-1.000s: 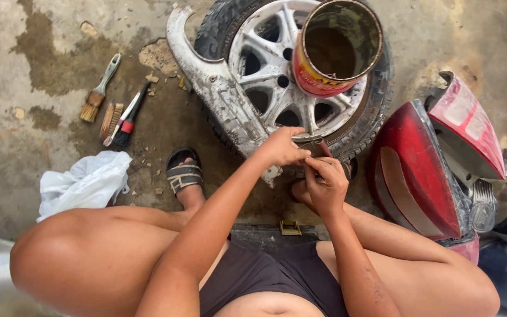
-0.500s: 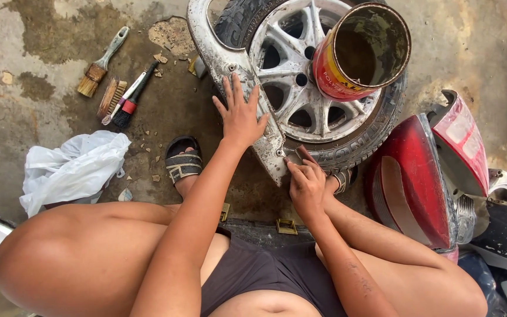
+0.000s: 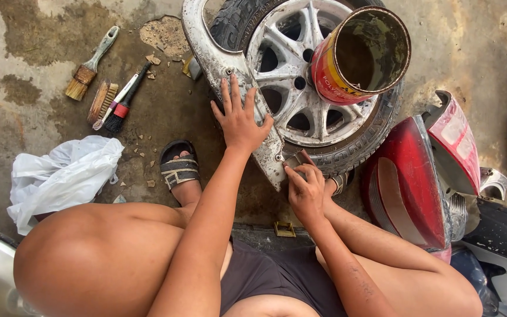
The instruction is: The person sits on the ground and sands a white metal motorcycle part using a piece of sandpaper. They hold the part with one hand and rub the sandpaper against its surface to smooth it.
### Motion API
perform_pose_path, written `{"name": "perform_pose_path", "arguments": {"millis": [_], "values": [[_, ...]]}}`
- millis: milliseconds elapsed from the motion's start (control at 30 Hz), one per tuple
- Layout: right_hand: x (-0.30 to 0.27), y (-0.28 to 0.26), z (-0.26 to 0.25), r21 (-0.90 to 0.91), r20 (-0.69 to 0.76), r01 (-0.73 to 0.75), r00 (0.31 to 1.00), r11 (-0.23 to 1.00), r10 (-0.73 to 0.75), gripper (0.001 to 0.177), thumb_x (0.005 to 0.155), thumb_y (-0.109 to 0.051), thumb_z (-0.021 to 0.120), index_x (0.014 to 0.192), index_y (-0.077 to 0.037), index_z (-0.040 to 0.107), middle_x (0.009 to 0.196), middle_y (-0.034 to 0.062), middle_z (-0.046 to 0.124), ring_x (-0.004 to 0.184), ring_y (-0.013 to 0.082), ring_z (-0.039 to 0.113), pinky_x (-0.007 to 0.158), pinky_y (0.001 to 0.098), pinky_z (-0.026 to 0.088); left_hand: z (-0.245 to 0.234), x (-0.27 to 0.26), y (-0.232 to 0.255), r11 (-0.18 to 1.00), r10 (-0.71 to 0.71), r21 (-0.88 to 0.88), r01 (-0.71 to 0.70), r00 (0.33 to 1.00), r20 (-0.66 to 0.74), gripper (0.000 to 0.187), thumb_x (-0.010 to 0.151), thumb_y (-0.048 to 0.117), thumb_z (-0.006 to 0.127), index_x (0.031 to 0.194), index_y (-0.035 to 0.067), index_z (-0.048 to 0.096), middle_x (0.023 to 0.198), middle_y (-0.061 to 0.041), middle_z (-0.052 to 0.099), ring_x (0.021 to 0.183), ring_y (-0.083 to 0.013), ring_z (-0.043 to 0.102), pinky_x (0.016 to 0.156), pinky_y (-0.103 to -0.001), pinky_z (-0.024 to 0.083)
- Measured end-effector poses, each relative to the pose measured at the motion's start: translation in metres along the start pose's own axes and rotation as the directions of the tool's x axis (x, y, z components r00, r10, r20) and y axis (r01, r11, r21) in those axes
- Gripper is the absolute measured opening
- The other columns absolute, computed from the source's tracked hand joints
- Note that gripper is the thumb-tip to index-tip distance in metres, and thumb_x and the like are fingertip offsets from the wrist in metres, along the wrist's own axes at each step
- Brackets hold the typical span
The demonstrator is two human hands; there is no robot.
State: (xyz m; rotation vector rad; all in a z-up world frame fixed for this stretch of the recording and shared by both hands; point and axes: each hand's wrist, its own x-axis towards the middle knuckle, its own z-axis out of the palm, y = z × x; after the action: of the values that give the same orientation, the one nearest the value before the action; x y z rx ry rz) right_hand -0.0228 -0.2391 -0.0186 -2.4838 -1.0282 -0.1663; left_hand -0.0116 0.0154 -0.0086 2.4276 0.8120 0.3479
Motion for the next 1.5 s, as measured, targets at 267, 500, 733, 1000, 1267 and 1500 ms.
{"name": "perform_pose_path", "arguments": {"millis": [267,500,733,1000,1267,1500], "values": [[0.002,0.001,0.004,-0.077,0.029,0.048,0.999,0.996,-0.046,0.037,0.089,-0.009,0.069,0.118,-0.032,0.077,0.098,-0.0012,0.060,0.104,0.0267,0.061,0.075,0.0394,0.046,0.000,0.001,-0.001,1.000,0.002,0.011,-0.002,1.000,-0.002,0.062,0.085,0.039,0.066,0.143,0.019,0.050,0.170,-0.020,0.008,0.157,-0.0418,0.000,0.110,-0.078,0.017],[0.032,-0.011,0.015,-0.122,0.016,0.103,0.995,0.987,-0.101,0.034,0.089,-0.007,0.065,0.118,-0.022,0.075,0.094,0.0044,0.053,0.086,0.0314,0.058,0.064,0.0428,0.043,0.002,0.000,-0.002,1.000,-0.009,0.014,0.009,1.000,0.016,0.062,0.087,0.040,0.065,0.144,0.021,0.049,0.170,-0.019,0.006,0.157,-0.0410,-0.003,0.111,-0.078,0.015],[0.043,-0.014,0.012,-0.281,0.148,0.213,0.973,0.936,-0.177,0.034,0.085,-0.010,0.062,0.117,-0.019,0.071,0.091,0.0060,0.049,0.080,0.0304,0.056,0.062,0.0429,0.043,-0.001,0.002,0.000,0.999,-0.007,0.041,0.006,1.000,0.019,0.063,0.089,0.040,0.062,0.147,0.021,0.046,0.170,-0.020,0.005,0.157,-0.0414,-0.002,0.112,-0.078,0.017],[0.028,-0.010,0.039,-0.314,0.265,0.094,0.964,0.945,-0.008,0.034,0.084,-0.015,0.061,0.117,-0.014,0.068,0.095,0.0060,0.050,0.084,0.0308,0.063,0.057,0.0399,0.051,0.001,0.001,-0.001,1.000,-0.015,0.016,0.014,1.000,0.014,0.062,0.087,0.041,0.063,0.143,0.020,0.049,0.170,-0.020,0.007,0.157,-0.0419,0.000,0.111,-0.079,0.017],[0.059,-0.047,0.026,-0.427,0.317,-0.006,0.936,0.904,0.155,0.037,0.080,-0.015,0.066,0.117,-0.009,0.067,0.103,0.0082,0.055,0.093,0.0290,0.066,0.059,0.0377,0.060,-0.001,0.004,-0.002,1.000,-0.018,-0.016,0.018,1.000,0.017,0.064,0.086,0.040,0.062,0.145,0.018,0.049,0.170,-0.021,0.009,0.157,-0.0420,0.001,0.110,-0.079,0.016],[0.051,-0.052,0.024,-0.366,0.318,-0.105,0.920,0.925,0.230,0.038,0.086,-0.013,0.061,0.122,-0.008,0.068,0.106,0.0110,0.056,0.094,0.0323,0.068,0.061,0.0434,0.062,-0.001,-0.001,0.001,0.999,-0.021,-0.031,0.021,1.000,0.007,0.064,0.084,0.039,0.062,0.144,0.017,0.051,0.170,-0.021,0.010,0.158,-0.0415,0.002,0.110,-0.078,0.018]]}}
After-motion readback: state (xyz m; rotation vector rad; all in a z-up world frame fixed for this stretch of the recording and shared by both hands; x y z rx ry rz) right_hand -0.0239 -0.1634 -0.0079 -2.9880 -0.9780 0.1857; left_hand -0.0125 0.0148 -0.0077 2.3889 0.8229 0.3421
